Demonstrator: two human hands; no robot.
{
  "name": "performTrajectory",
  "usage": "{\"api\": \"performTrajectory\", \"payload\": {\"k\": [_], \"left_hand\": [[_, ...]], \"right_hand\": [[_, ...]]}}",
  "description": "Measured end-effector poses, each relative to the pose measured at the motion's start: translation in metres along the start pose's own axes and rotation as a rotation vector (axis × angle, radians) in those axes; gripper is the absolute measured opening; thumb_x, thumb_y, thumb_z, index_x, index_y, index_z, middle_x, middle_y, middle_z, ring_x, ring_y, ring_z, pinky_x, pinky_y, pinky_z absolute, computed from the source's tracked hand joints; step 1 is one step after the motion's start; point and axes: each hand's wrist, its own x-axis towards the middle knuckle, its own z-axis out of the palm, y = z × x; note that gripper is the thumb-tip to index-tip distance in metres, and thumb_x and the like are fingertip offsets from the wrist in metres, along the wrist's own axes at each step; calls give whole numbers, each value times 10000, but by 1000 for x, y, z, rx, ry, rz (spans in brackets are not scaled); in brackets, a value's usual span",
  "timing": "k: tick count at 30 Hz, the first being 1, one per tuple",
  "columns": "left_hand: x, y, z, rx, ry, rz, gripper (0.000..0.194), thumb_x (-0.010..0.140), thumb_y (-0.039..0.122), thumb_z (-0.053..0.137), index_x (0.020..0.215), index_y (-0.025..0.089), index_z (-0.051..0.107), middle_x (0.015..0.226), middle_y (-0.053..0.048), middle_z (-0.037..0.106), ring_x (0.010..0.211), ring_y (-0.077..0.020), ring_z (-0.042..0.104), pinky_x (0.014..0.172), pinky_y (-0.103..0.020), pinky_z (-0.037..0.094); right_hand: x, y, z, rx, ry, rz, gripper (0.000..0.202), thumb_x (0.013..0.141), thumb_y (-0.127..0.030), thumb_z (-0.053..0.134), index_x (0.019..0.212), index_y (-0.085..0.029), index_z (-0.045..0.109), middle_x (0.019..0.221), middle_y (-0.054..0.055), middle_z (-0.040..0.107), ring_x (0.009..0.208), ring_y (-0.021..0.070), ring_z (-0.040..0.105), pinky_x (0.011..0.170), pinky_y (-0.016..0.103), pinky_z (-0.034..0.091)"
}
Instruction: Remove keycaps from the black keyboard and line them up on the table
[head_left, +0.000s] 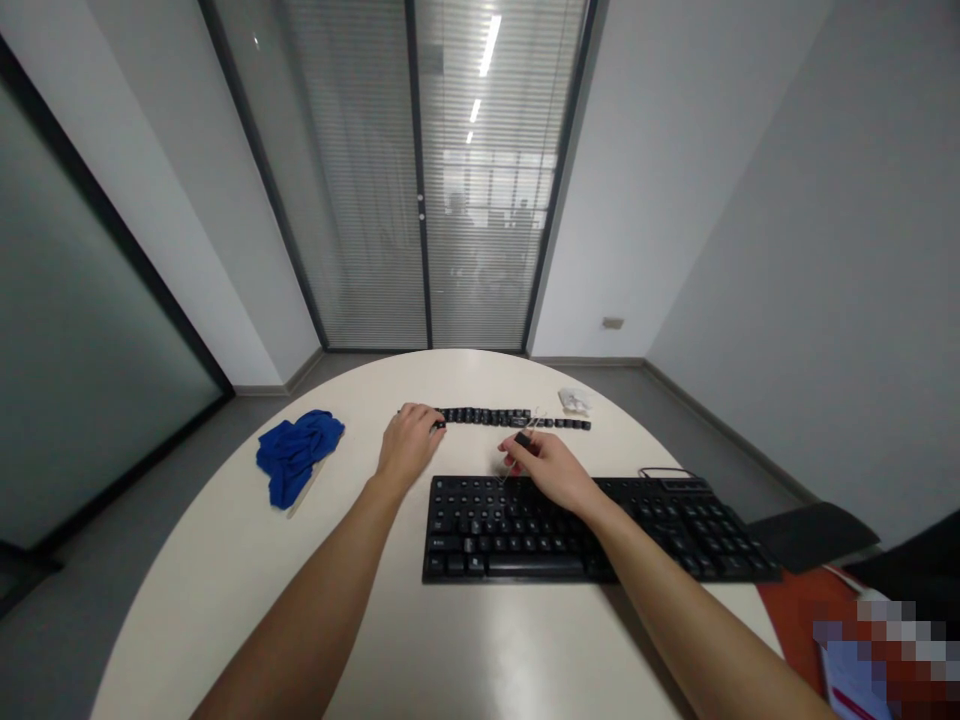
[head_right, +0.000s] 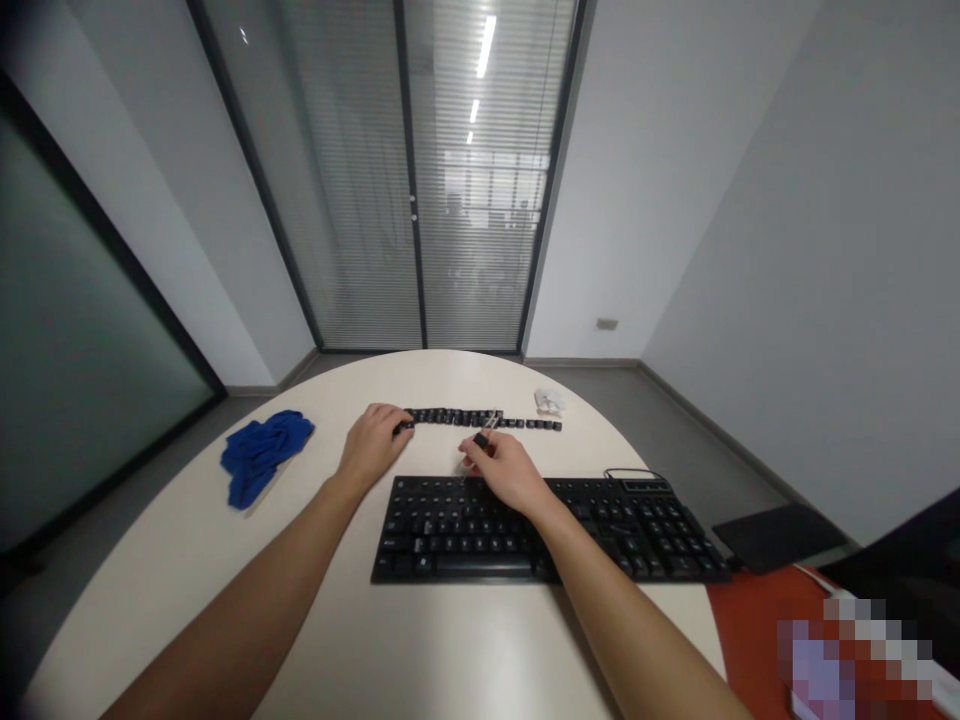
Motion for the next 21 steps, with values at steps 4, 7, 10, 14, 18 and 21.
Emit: {"api": "performTrajectory", "payload": {"k": [4,7,10,14,18,21], "left_hand": [[0,-3,4,13,-32,-3,82,860,212,672,938,206,694,995,-70,691,1030,-281,537,872,-402,470],[0,-4,4,20,-57,1,91,862,208,667,945,211,705,1000,-66,704,1038,-283,534,884,-408,463],[0,-4,3,27,-76,4,116,866,203,658,966,218,715,1021,-65,711,1051,-286,527,900,-417,453],[0,-4,0,38,-99,9,126,873,204,646,967,218,729,1017,-72,715,1056,-297,519,898,-428,448],[0,-3,0,43,-112,11,140,881,201,631,976,214,733,1025,-76,718,1067,-302,518,914,-437,442],[-1,-3,-1,43,-116,12,154,881,200,630,997,214,731,1051,-78,715,1083,-299,518,932,-437,438]], "right_hand": [[0,1,1,-2,17,6,294,896,-419,557,800,-154,640,728,41,695,656,158,644,648,262,494],[1,2,2,-6,29,3,294,898,-412,550,818,-147,647,731,46,697,649,156,642,647,263,492],[1,4,1,-7,29,10,288,896,-410,551,824,-148,644,741,51,704,647,159,645,645,265,488],[1,5,0,-20,36,3,295,897,-417,549,815,-151,645,737,51,705,650,163,646,653,270,480],[1,3,0,-37,40,7,302,899,-420,545,809,-150,645,735,53,705,643,163,645,645,270,471],[0,2,-1,-44,40,4,306,900,-426,546,813,-150,648,739,56,707,644,165,646,645,273,470]]}}
